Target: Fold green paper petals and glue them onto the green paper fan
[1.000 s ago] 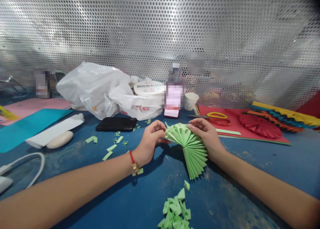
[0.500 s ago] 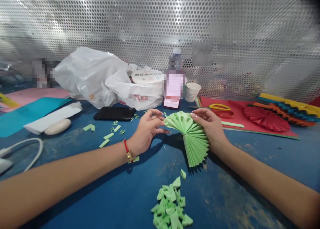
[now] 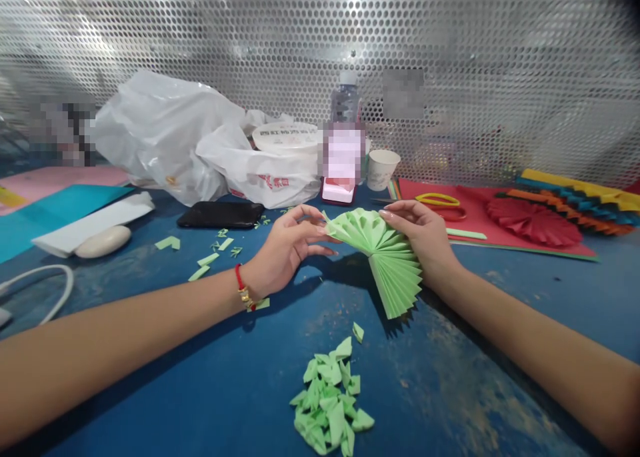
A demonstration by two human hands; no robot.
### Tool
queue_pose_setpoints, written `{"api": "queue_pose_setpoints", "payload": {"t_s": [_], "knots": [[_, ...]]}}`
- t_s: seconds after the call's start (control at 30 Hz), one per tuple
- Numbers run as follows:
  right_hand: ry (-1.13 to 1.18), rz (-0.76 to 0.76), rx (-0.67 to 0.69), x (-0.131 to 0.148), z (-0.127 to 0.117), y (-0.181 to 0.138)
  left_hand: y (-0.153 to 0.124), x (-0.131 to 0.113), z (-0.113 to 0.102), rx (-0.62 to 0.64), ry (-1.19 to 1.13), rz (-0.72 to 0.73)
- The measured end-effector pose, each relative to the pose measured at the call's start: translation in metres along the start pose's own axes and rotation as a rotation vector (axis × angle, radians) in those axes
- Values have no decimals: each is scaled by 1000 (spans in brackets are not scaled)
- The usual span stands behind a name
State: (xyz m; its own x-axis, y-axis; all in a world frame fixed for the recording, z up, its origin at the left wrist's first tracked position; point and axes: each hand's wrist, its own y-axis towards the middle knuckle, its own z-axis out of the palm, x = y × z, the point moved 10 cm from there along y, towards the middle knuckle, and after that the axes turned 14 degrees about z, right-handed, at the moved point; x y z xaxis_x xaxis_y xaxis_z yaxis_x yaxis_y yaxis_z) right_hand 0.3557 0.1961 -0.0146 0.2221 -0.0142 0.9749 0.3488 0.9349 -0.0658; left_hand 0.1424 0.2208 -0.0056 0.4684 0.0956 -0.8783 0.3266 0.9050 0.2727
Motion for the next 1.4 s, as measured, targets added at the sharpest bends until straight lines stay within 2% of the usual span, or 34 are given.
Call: {"api": "queue_pose_setpoints", "payload": {"t_s": [0.13, 0.4, 0.5, 0.6, 0.83, 0.9, 1.0, 1.07, 1.13, 1.27, 1.33, 1.4], "knots": [[7, 24, 7, 2, -2, 3, -1, 3, 4, 48, -9, -37], [22, 15, -7, 3, -7, 8, 0, 7, 0, 6, -10, -77], [-16, -4, -8, 3, -5, 8, 0, 9, 6, 47, 16, -64], [-34, -43, -30, 4, -1, 5, 0, 11, 11, 99, 94, -32], [-5, -97, -55, 7, 17, -18, 0, 13, 7, 48, 160, -4], [-14, -48, 25, 8, 26, -19, 0, 13, 9, 62, 164, 0], [-94, 84, 291, 10, 51, -19, 0, 10, 13, 88, 170, 15], [-185, 114, 412, 16, 62, -20, -1, 9, 16, 107, 177, 24], [-309, 69, 423, 25, 66, -19, -1, 9, 17, 121, 181, 29], [-630, -121, 359, 42, 75, -23, -1, 8, 18, 136, 173, 30], [-675, -168, 376, 44, 82, -28, -1, 8, 18, 143, 150, 21], [-614, -140, 400, 41, 85, -31, -1, 9, 18, 144, 118, 7]]}}
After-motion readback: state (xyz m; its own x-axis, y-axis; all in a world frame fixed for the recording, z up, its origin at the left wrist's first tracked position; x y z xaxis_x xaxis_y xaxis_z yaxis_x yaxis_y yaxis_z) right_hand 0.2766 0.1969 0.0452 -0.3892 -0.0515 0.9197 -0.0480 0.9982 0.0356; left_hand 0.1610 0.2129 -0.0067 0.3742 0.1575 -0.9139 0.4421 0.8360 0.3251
